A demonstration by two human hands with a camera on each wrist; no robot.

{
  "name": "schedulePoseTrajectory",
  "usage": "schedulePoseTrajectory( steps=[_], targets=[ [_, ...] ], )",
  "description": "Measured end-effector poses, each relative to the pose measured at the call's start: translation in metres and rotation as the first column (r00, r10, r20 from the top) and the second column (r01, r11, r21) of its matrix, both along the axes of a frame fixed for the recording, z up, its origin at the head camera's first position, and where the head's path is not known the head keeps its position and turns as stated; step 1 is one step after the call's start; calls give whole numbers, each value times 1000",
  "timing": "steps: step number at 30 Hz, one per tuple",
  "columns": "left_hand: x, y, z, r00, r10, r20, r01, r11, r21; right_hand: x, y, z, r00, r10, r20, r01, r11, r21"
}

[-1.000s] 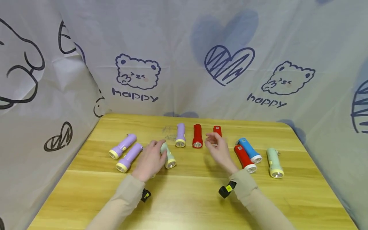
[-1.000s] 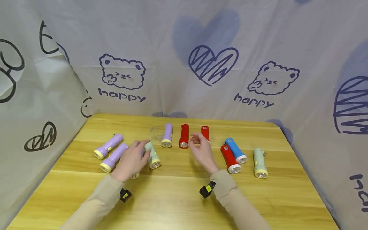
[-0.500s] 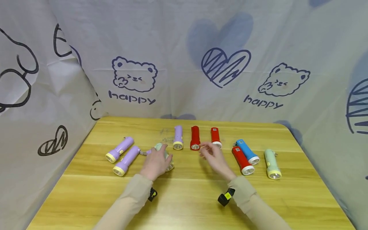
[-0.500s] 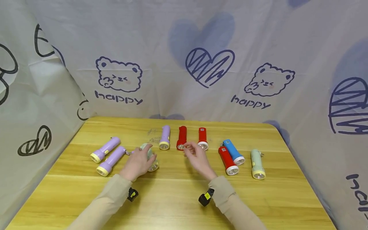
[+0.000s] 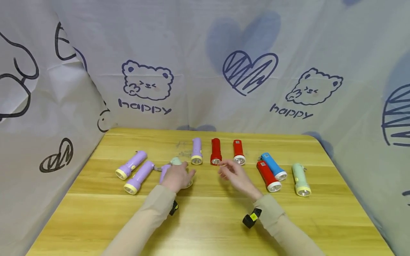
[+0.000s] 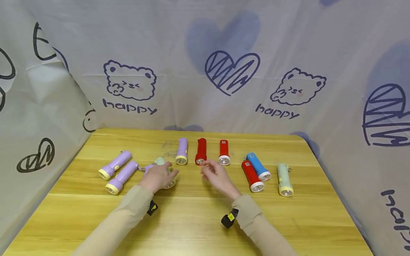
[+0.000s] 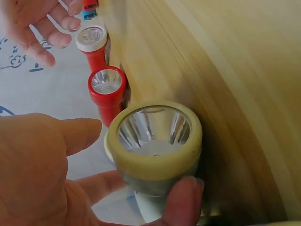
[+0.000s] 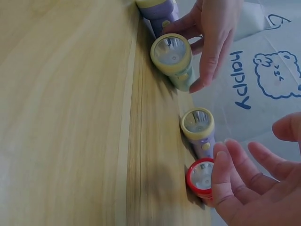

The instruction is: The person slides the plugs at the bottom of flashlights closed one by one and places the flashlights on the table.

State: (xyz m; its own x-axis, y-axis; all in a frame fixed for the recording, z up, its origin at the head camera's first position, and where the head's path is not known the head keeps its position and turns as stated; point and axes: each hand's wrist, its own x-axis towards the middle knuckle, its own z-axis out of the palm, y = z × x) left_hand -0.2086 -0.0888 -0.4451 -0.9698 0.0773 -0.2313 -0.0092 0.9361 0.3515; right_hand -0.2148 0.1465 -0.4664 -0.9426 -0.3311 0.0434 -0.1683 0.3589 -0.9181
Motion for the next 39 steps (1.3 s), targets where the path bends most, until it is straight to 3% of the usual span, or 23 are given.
schedulePoseTrajectory(
  steps=[8,18,30,39],
  targets=[
    [-4,-1,-5,999,20,40,-20,1000,4,-1,-1,-2,998,50,25,-50,999,9],
    [-7,-1,-5,999,-28,43,28,1000,-12,-2,0,-4,997,65,29,-65,998,4],
    [3,-6,-8,997,-36,-68,46,988,148,-1,2,-8,997,72,28,-71,997,-11],
    [11,-12,-6,990,-46,-137,88,944,319,0,4,-6,997,76,3,-75,997,-24]
  ],
)
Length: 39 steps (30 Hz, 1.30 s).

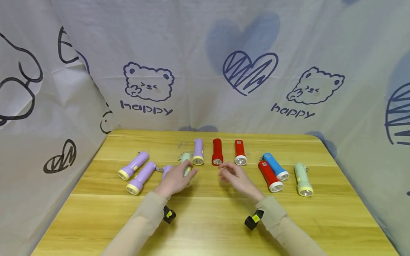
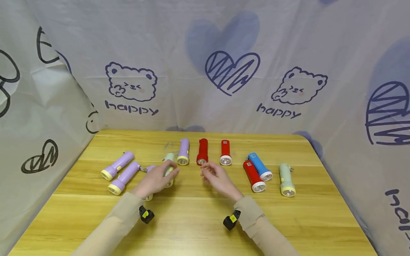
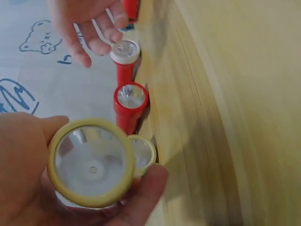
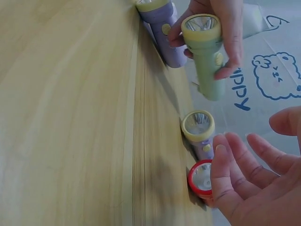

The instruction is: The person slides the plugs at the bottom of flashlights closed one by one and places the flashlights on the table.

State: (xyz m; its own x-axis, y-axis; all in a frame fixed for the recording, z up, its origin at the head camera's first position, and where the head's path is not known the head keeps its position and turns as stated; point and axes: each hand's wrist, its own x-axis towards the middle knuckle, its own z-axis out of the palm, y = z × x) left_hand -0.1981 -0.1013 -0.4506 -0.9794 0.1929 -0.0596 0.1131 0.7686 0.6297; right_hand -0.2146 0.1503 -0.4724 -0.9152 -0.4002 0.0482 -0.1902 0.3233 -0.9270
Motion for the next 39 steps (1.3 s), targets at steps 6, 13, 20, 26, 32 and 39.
schedulePoseTrajectory(
  steps=[6,13,20,26,32,39],
  targets=[
    [5,-2,3,998,-21,-66,29,992,127,1,1,5,999,-18,-27,18,1000,-20],
    [9,-3,5,996,-49,-80,73,943,325,1,3,8,996,-67,-53,64,996,-58],
    [12,-2,2,996,-77,-51,93,860,502,3,3,12,993,-86,-84,76,990,-119],
    [15,2,-2,998,-66,-3,54,786,616,7,1,18,983,-116,-139,92,981,-173],
    [19,9,-7,993,-31,-112,89,820,566,14,-5,25,936,-171,-307,118,976,-182],
    [20,13,-14,947,55,-316,102,882,460,21,-15,32,802,-132,-582,67,989,-133]
  ],
)
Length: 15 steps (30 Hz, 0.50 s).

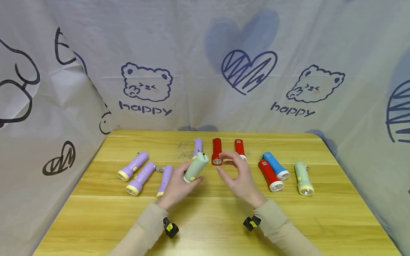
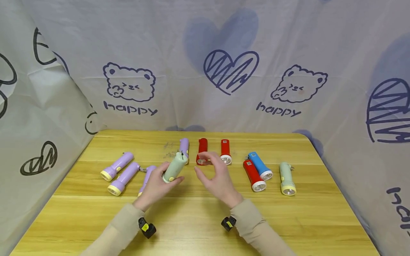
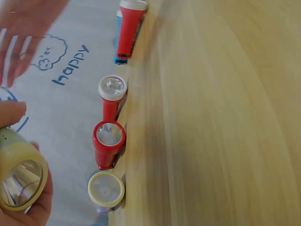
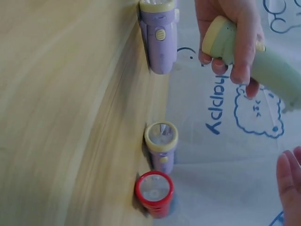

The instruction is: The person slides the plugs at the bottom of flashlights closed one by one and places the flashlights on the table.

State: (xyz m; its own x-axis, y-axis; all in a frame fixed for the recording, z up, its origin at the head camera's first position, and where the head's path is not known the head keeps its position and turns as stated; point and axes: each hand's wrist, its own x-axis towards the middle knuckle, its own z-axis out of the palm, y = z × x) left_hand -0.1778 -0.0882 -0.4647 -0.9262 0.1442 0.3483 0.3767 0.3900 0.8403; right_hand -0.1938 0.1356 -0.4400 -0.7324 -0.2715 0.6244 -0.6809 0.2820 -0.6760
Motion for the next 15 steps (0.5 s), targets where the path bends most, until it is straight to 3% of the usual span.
schedulePoseTrajectory(
  steps=[3,7,10,15],
  targets=[
    [-1,3,-1,994,37,-105,-43,998,-54,3,-5,4,996,-12,-87,16,999,44],
    [-1,6,-2,971,68,-229,-102,985,-138,6,-11,6,987,-17,-161,30,996,81],
    [0,8,-1,958,73,-277,-128,974,-185,6,-14,6,980,-14,-197,32,996,87],
    [1,10,1,955,84,-286,-151,964,-221,6,-18,2,972,-25,-232,42,997,65]
  ],
)
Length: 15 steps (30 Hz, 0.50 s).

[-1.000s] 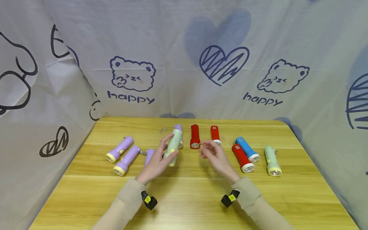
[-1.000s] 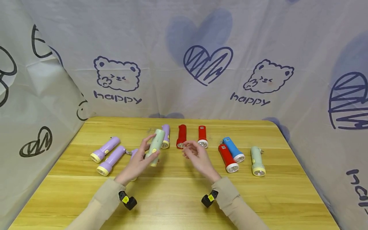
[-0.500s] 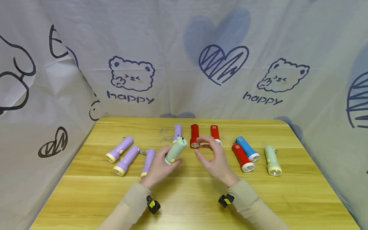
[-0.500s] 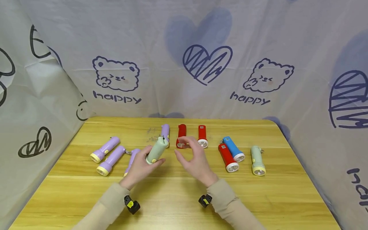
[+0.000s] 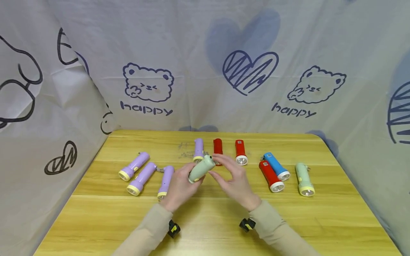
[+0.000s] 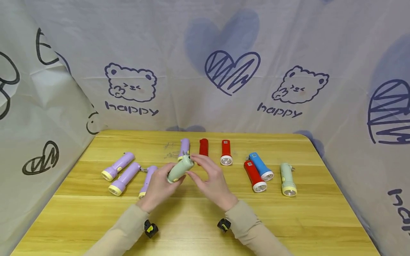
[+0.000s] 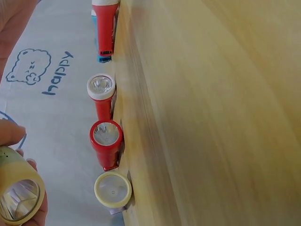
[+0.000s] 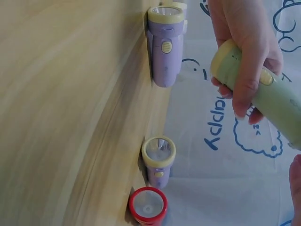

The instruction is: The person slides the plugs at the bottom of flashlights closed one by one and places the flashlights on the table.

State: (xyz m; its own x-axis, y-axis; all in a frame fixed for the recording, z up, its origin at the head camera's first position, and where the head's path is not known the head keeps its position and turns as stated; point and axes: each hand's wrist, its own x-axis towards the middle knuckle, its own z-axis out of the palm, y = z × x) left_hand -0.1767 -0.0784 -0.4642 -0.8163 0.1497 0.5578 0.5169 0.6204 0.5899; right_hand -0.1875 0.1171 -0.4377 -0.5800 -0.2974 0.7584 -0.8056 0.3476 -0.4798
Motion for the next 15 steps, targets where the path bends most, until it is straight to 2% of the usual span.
schedulePoseTrajectory(
  steps=[5,9,15],
  targets=[
    [-1,3,-1,1000,12,-20,-12,1000,-14,-1,-4,-4,1000,8,-20,-8,999,-31],
    [-1,5,-3,998,21,-51,-22,999,-29,-2,-5,-6,999,-16,-40,14,999,-49],
    [-1,7,-3,998,23,-60,-25,999,-41,-2,-3,-7,998,-41,-39,39,998,-49]
  ],
)
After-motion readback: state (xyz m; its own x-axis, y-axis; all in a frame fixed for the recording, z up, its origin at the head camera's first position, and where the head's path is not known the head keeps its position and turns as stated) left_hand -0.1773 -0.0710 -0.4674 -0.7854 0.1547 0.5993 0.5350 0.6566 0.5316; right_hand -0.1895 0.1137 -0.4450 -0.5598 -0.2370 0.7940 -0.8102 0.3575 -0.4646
